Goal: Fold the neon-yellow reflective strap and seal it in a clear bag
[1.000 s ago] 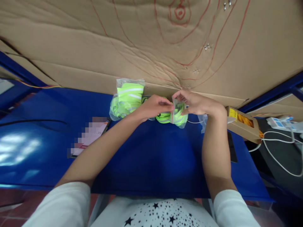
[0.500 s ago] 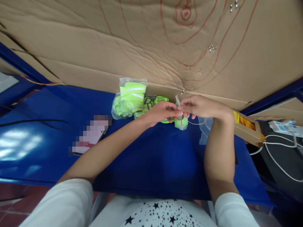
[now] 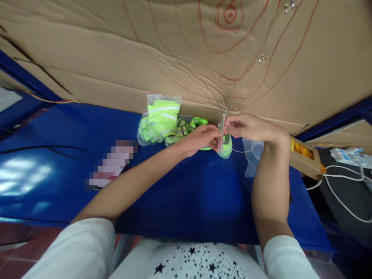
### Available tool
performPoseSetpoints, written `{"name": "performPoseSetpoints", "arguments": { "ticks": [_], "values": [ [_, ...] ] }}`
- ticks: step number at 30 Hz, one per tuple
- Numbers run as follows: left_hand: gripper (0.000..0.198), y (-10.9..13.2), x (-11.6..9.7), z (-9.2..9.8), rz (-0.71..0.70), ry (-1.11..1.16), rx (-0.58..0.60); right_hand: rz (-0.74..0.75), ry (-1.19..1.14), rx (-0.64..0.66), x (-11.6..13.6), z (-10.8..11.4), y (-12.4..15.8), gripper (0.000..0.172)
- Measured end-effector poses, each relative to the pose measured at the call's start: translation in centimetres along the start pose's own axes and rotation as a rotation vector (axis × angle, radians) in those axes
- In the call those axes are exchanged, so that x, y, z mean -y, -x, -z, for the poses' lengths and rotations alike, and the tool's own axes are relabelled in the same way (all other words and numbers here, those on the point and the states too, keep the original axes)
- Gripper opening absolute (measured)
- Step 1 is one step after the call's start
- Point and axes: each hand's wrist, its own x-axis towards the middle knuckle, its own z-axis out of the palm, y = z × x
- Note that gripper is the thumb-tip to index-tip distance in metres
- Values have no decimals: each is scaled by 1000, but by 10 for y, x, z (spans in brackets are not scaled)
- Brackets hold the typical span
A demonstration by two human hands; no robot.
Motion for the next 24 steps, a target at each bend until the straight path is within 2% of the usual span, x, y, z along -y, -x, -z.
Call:
{"name": "performPoseSetpoints", "arguments": {
  "ticks": [4,8,12,15,19,22,24],
  "values": [
    [21,-2,2,-6,-8,-16,-86,-25,83,-64,1,-2,-7,23],
    [23,-9,1,2,-24,-23,-227,-167,136,-139,-4,6,1,18],
    [18,-13,2,12,-102,-55,-314,-279,-22,-114,-18,19,22,23],
    [13,-11,5,9,-197,-83,-302,-409,-186,-94,-28,21,27,29],
    [12,-9,-1,7,-206,140,-237,-556,-248,-104,-38,15,18,31],
    [7,-9,-11,12,-270,297,-214,-525,-324,-54,-41,8,10,40],
    [9,-9,-18,17,-339,363,-231,-389,-443,-27,-40,5,7,53]
  ]
}}
